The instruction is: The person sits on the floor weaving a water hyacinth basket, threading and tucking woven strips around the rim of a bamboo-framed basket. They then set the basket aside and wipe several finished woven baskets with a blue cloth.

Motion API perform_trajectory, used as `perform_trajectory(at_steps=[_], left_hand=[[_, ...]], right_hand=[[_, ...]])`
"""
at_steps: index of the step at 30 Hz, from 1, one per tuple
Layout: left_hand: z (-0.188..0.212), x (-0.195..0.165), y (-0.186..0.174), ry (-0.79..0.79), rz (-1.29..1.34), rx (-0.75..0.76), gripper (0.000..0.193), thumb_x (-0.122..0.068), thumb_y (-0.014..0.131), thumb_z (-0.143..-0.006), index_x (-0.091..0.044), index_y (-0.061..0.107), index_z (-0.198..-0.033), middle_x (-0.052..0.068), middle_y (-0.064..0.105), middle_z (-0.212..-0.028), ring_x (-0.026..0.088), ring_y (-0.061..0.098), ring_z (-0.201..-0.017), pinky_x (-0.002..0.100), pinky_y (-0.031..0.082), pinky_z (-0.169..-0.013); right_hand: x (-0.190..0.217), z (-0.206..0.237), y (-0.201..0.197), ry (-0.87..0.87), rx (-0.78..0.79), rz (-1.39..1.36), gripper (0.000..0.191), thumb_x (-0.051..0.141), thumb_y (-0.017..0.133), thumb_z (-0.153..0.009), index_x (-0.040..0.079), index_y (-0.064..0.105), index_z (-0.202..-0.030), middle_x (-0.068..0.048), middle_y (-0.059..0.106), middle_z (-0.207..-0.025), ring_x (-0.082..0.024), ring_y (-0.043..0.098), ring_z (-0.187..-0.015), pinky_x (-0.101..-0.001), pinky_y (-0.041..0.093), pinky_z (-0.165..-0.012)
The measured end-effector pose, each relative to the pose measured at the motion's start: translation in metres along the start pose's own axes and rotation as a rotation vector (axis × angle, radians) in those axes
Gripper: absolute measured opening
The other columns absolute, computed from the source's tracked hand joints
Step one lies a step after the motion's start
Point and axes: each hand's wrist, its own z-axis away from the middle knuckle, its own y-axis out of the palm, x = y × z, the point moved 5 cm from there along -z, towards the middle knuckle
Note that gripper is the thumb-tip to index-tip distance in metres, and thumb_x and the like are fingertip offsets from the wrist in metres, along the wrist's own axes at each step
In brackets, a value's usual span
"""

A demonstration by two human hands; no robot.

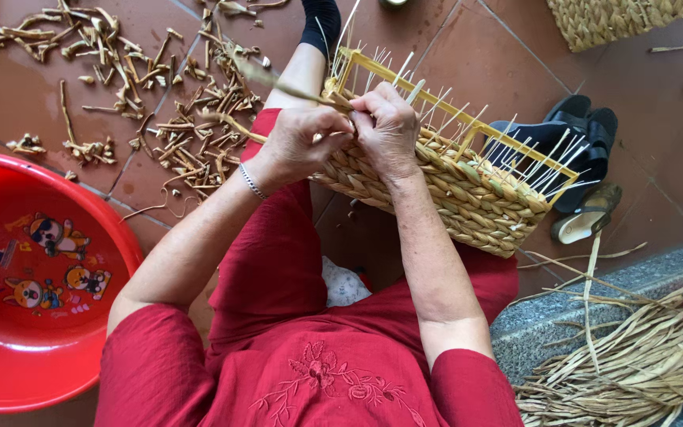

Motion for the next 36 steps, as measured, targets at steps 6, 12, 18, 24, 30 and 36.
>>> perform_trajectory(at_steps=[6, 12, 18, 24, 30, 36], left_hand=[[-0.014, 0.010, -0.018, 0.293, -0.725, -0.132, 0.043, -0.023, 0.080, -0.072, -0.010, 0.070, -0.112, 0.005, 0.068, -0.105, 0.025, 0.062, -0.099, 0.044, 0.047, -0.083], [-0.007, 0.075, -0.002, 0.021, -0.545, 0.012, 0.017, -0.024, 0.078, -0.104, -0.013, 0.065, -0.106, 0.006, 0.066, -0.104, 0.025, 0.062, -0.102, 0.040, 0.049, -0.093], [-0.015, 0.096, -0.018, -0.360, -0.280, -0.023, 0.023, -0.032, 0.083, -0.086, -0.013, 0.071, -0.093, 0.009, 0.067, -0.091, 0.030, 0.063, -0.093, 0.041, 0.049, -0.083], [0.011, 0.041, -0.032, -0.057, -0.467, -0.085, 0.027, -0.031, 0.083, -0.092, -0.010, 0.067, -0.097, 0.010, 0.065, -0.099, 0.028, 0.059, -0.104, 0.043, 0.045, -0.091], [0.030, 0.024, -0.050, -0.182, -0.734, 0.286, 0.023, -0.036, 0.073, -0.097, -0.014, 0.069, -0.093, 0.007, 0.063, -0.089, 0.026, 0.058, -0.093, 0.046, 0.041, -0.089], [-0.002, -0.017, -0.054, 0.260, -1.159, -0.278, 0.016, -0.021, 0.072, -0.096, -0.021, 0.069, -0.112, 0.006, 0.061, -0.117, 0.023, 0.056, -0.117, 0.049, 0.039, -0.100]], right_hand=[[0.003, 0.001, -0.005, -0.084, 0.134, -0.050, 0.011, 0.008, 0.073, -0.096, 0.004, 0.077, -0.106, -0.007, 0.067, -0.089, -0.020, 0.067, -0.077, -0.0347, 0.055, -0.069], [-0.008, 0.000, 0.009, 0.053, -0.044, 0.066, 0.009, 0.012, 0.075, -0.095, 0.004, 0.077, -0.091, -0.006, 0.069, -0.080, -0.018, 0.066, -0.067, -0.0343, 0.053, -0.061], [-0.010, -0.002, 0.011, 0.157, -0.162, 0.063, 0.024, 0.013, 0.078, -0.088, 0.006, 0.067, -0.108, -0.004, 0.069, -0.077, -0.018, 0.067, -0.064, -0.0335, 0.054, -0.059], [0.013, -0.006, 0.022, -0.191, -0.163, 0.206, 0.026, -0.004, 0.066, -0.093, 0.011, 0.063, -0.115, -0.011, 0.069, -0.100, -0.026, 0.071, -0.092, -0.0363, 0.059, -0.082], [0.007, -0.010, 0.008, -0.061, 0.163, -0.107, 0.028, -0.002, 0.065, -0.099, 0.008, 0.067, -0.124, -0.008, 0.074, -0.109, -0.020, 0.074, -0.095, -0.0328, 0.061, -0.083], [0.013, -0.009, 0.005, 0.012, 0.172, -0.119, 0.025, 0.009, 0.077, -0.095, 0.011, 0.073, -0.119, -0.006, 0.077, -0.098, -0.014, 0.070, -0.078, -0.0297, 0.059, -0.072]])
